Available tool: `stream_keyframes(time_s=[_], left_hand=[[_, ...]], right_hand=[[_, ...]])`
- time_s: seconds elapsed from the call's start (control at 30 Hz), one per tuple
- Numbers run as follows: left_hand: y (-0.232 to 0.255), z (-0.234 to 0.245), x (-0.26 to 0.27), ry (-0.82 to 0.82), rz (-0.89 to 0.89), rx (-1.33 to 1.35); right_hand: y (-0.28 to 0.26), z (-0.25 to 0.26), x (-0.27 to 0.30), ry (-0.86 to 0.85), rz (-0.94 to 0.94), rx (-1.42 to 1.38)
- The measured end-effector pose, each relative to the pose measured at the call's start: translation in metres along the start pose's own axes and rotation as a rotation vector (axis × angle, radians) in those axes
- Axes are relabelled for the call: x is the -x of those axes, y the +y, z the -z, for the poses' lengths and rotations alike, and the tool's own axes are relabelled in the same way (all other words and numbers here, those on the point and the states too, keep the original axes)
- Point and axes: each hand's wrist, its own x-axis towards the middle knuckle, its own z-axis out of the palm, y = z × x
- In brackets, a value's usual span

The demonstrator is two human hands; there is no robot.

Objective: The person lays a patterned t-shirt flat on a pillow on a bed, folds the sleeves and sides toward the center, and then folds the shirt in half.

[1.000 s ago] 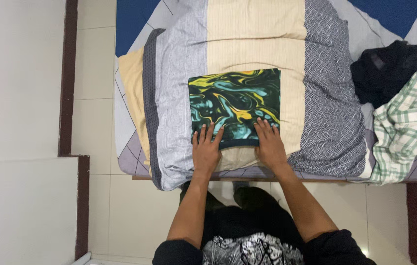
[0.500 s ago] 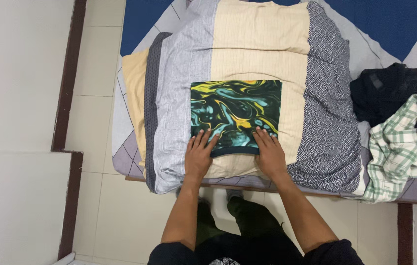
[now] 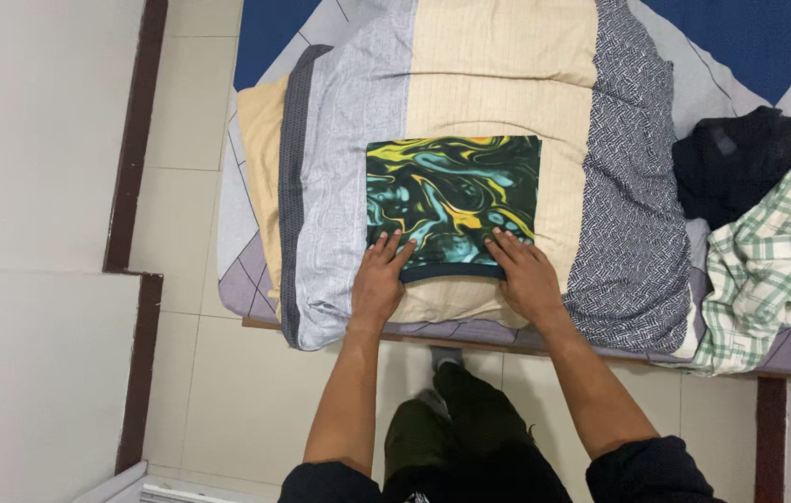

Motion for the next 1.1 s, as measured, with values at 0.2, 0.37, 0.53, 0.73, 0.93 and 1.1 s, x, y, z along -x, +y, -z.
stream_keyframes(time_s=[0.2, 0.37, 0.53, 0.73, 0.93, 1.1], left_hand=[[0.008, -0.010, 0.029, 0.062, -0.002, -0.105], [0.020, -0.007, 0.070, 0.203, 0.054, -0.069], [0.046, 0.012, 0.106, 0.396, 0.143, -0.115], [0.073, 0.034, 0.143, 0.524, 0.235, -0.158], [0.091, 0.038, 0.191, 0.653, 0.330, -0.038], [0.091, 0.045, 0.230, 0.729, 0.425, -0.015]], right_hand=[[0.001, -0.006, 0.014, 0.011, 0.006, 0.030], [-0.013, 0.001, 0.042, 0.088, -0.068, -0.047], [-0.044, 0.027, 0.073, 0.340, -0.027, -0.088], [-0.072, 0.048, 0.109, 0.410, -0.050, -0.051], [-0.098, 0.048, 0.131, 0.382, -0.065, -0.070], [-0.128, 0.043, 0.143, 0.312, -0.002, -0.106]])
